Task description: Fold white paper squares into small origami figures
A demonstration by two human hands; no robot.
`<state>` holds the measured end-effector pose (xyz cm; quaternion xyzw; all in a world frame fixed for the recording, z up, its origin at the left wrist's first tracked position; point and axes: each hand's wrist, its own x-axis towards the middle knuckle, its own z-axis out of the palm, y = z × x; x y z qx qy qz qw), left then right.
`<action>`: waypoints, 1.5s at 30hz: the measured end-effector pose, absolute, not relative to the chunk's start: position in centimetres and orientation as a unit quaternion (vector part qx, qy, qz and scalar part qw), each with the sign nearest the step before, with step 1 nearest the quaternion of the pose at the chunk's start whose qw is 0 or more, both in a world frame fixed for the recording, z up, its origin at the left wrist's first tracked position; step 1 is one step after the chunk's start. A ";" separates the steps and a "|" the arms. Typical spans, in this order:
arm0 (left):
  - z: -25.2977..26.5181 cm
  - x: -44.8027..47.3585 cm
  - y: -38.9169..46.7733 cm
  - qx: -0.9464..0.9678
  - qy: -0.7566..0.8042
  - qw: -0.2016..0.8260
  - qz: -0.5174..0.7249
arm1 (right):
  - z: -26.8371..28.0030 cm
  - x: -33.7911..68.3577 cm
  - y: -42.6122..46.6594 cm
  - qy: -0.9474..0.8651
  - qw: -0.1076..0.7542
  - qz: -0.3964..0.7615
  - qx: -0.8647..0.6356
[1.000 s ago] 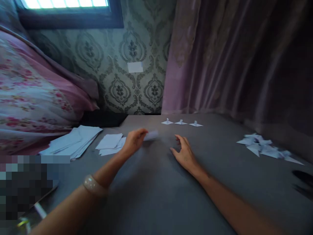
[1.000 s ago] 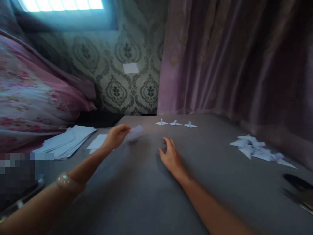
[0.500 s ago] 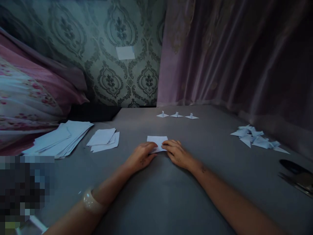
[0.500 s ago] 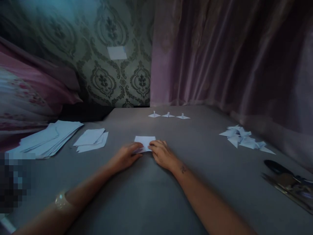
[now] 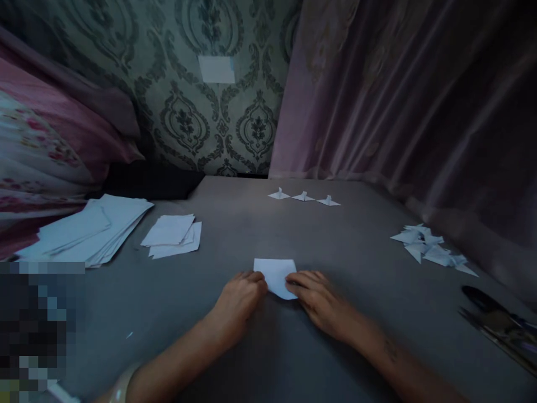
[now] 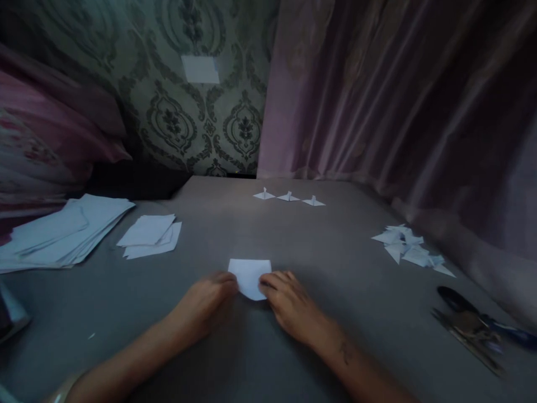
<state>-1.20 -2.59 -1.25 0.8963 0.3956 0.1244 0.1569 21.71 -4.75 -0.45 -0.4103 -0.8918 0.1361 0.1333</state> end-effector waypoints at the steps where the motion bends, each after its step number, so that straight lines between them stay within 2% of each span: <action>1: -1.4 -1.1 -2.7 0.890 0.400 0.172 0.136 | -0.5 21.8 -5.0 -0.885 0.142 0.142 -0.420; 14: -3.9 -1.1 -0.3 0.758 0.567 0.211 0.242 | -2.7 20.9 -2.2 -0.742 0.247 0.257 -0.567; 21: -4.6 -1.0 -0.3 0.741 0.582 0.182 0.282 | -3.7 20.1 -1.4 -0.717 0.253 0.220 -0.612; 28: -4.2 -1.3 0.0 0.727 0.590 0.210 0.282 | -3.8 19.5 -1.4 -0.717 0.260 0.174 -0.623; 34: -4.1 -1.4 0.2 0.722 0.592 0.236 0.271 | -4.0 19.5 -1.5 -0.709 0.258 0.176 -0.633; 45: -4.4 -1.4 0.3 0.743 0.591 0.195 0.246 | -4.0 19.2 -1.3 -0.695 0.245 0.162 -0.657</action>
